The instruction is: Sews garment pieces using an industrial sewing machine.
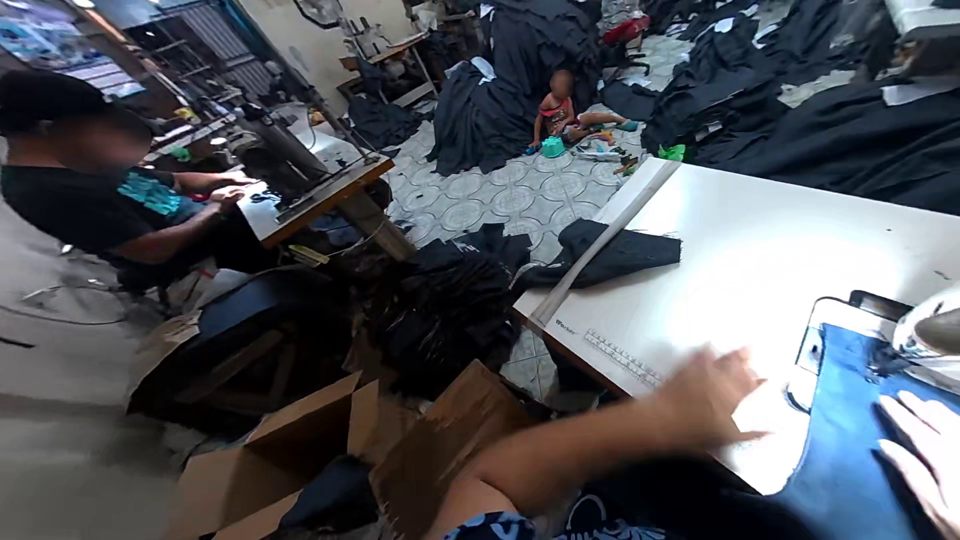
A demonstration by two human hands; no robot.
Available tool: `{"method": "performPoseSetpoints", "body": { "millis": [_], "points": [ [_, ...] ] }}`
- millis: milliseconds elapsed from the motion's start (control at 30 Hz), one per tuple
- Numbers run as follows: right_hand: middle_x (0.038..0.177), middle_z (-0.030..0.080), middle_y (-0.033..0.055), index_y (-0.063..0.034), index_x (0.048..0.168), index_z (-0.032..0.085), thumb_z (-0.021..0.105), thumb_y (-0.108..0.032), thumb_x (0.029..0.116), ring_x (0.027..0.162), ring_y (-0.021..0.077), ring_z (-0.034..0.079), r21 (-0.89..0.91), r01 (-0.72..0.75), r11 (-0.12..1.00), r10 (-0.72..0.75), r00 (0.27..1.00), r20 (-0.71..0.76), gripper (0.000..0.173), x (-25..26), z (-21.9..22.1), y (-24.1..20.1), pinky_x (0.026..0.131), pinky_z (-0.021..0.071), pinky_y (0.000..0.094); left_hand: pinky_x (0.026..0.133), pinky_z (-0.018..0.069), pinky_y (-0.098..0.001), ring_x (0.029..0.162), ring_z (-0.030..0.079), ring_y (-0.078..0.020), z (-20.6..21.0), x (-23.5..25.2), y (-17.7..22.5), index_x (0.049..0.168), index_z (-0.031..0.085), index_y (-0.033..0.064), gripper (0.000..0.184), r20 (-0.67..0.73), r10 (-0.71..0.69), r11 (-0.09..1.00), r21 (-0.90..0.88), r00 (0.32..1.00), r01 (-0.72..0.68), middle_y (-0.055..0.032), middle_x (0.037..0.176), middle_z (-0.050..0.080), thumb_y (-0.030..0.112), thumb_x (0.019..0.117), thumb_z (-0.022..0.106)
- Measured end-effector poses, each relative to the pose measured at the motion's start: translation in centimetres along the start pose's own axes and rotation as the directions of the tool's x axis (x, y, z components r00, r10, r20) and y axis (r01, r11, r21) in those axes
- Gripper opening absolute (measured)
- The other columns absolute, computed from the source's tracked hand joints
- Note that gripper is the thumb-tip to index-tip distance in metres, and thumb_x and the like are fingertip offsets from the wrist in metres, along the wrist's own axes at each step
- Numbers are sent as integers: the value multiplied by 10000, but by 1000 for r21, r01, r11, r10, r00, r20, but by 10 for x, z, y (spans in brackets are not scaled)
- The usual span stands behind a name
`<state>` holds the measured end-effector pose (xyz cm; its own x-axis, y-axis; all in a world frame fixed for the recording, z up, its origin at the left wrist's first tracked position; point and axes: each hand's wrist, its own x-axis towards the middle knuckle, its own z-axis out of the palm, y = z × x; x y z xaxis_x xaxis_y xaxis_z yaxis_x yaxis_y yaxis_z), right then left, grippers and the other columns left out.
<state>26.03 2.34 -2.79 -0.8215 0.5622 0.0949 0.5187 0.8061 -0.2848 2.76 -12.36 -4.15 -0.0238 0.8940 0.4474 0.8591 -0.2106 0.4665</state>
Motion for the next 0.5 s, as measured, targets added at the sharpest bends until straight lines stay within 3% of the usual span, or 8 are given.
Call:
{"method": "performPoseSetpoints", "body": {
  "millis": [33,133,200,300,400,433,500],
  "points": [
    [1499,460,345,104,1419,527,445,-227,1057,1420,537,407,13,28,1000,-27,999,-37,497,-5,5,-8,1134,178,772,1042,496,-471,1215,656,-321,26,-13,26,1218,716,-15,449,59,110,994,-5,992,-110,-188,1264,700,262,869,773],
    [1520,433,345,97,1442,504,424,-317,1068,1425,558,384,40,71,997,-67,995,-76,564,-18,17,-17,1127,181,781,1150,401,-458,1399,519,-326,71,-69,58,1371,651,95,480,145,218,974,24,965,-224,-141,1465,589,285,934,704],
    [1518,445,332,88,1441,512,436,-404,1050,1423,547,395,55,109,993,-105,992,-72,633,-17,22,-11,1135,214,755,1173,359,-462,1419,491,-328,78,-92,52,1306,700,116,375,113,258,965,12,960,-261,-128,1465,591,226,950,660],
    [1511,488,281,28,1440,548,329,-600,1026,1422,501,428,47,175,984,-164,971,-174,784,0,36,-1,1136,280,706,1157,353,-534,1341,578,-286,68,-98,46,1101,779,135,215,34,315,948,-68,949,-312,-88,1320,697,166,975,609],
    [1535,477,246,-40,1476,532,289,-746,957,1430,460,436,56,243,968,-237,967,-92,909,4,42,-16,1103,316,713,1095,428,-460,1155,673,-180,47,-70,43,999,764,192,179,-176,249,965,-33,952,-259,-38,1131,750,216,992,587],
    [1519,501,236,-33,1452,555,343,-748,936,1412,444,469,78,279,957,-276,960,-40,907,-5,47,-27,1083,344,713,1046,465,-446,1081,686,-196,33,-53,37,980,767,183,181,-218,203,979,41,955,-199,-59,1078,744,213,980,589],
    [1509,532,192,-29,1447,561,439,-723,915,1408,374,502,135,347,928,-353,935,24,882,-29,53,-48,1116,366,666,1001,485,-558,1061,722,-313,7,-16,16,983,800,95,200,-169,67,972,232,983,-26,-155,1081,758,136,919,615]
  ]
}}
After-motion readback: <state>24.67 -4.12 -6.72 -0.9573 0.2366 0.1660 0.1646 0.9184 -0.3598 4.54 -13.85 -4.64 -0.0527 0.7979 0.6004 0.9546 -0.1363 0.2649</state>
